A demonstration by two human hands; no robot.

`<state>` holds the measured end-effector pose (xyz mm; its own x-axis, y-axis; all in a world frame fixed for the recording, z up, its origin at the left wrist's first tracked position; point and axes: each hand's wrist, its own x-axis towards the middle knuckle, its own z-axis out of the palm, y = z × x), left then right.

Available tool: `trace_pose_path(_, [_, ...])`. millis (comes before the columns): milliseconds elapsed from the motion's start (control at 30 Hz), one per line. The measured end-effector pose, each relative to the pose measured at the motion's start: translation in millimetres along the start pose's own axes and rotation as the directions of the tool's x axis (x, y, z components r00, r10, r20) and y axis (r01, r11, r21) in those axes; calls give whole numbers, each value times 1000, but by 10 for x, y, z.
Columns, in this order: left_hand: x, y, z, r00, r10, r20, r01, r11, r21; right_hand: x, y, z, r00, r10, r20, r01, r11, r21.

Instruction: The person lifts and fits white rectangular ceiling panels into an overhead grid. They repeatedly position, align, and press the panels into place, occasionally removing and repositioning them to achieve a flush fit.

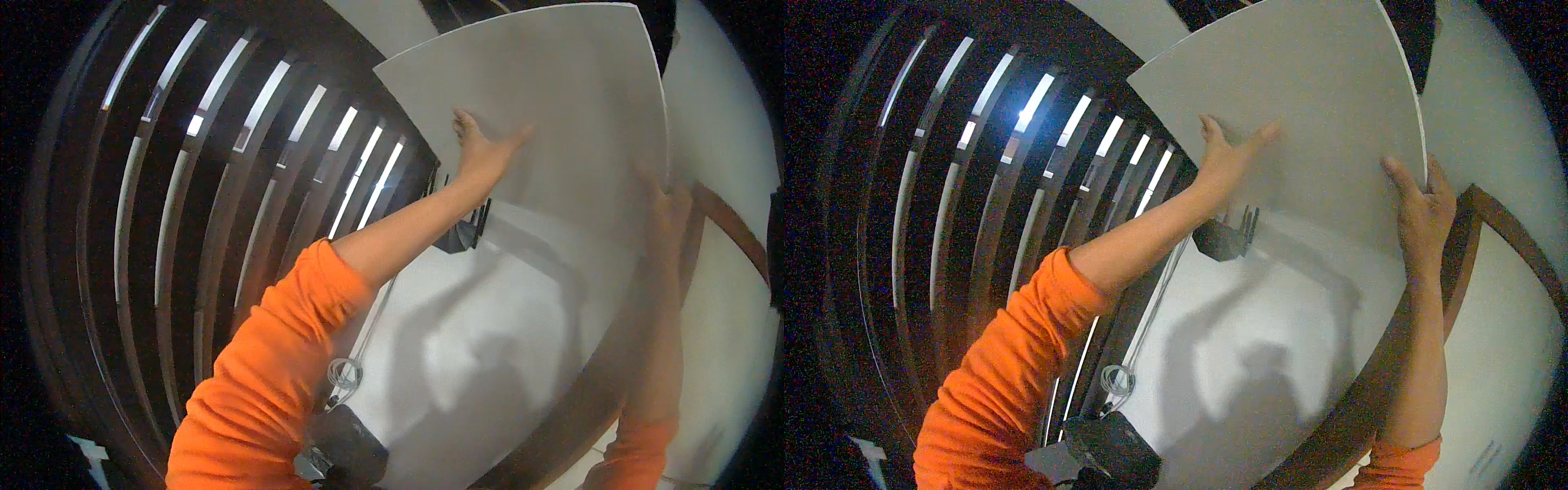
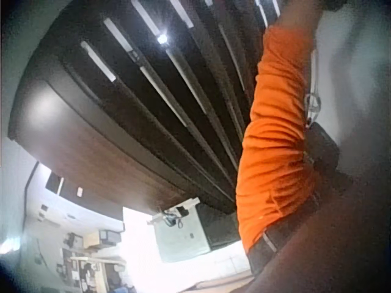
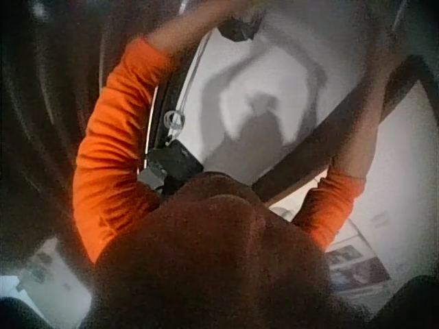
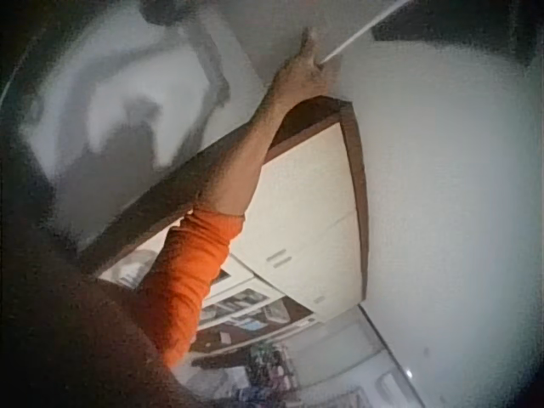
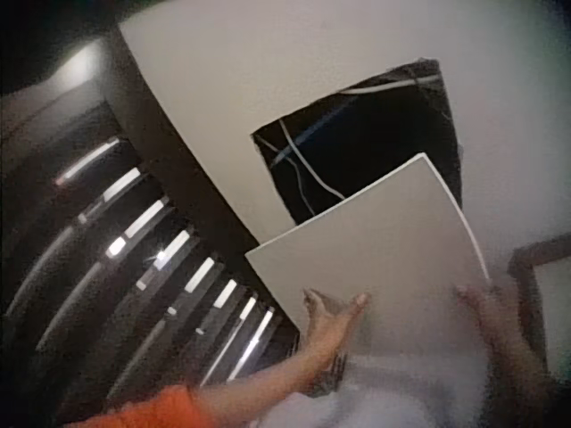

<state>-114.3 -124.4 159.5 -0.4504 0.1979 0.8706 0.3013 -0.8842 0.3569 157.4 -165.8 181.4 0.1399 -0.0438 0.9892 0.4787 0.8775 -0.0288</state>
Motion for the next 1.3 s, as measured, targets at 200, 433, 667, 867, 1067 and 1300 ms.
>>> trace_pose_path(200, [-560,-449,-586,984,174,36,-175,915,363,-209,410,-43,996,73,-48,-56,957,284])
trace_pose_path(433, [-1303,-968,-1353,953,281,-110,-118,684,720,-549,596,69,921,361,146,-379,743,552])
trace_pose_path(667, [-2039,-851,-1261,950,-296,101,310,854,-418,-1073,608,600,785,525,330,-566,390,726])
trace_pose_path(867, [-1746,-719,-1056,937,-348,17,290,751,-593,-1530,442,1101,650,621,438,-693,247,678])
trace_pose_path(1067, [-1340,-732,-1312,920,-322,-223,125,782,-610,-1543,673,1266,713,296,636,-693,434,575])
trace_pose_path(1300, [-741,-153,-2061,876,160,-456,-208,976,-58,-645,250,658,988,-136,80,141,988,-69])
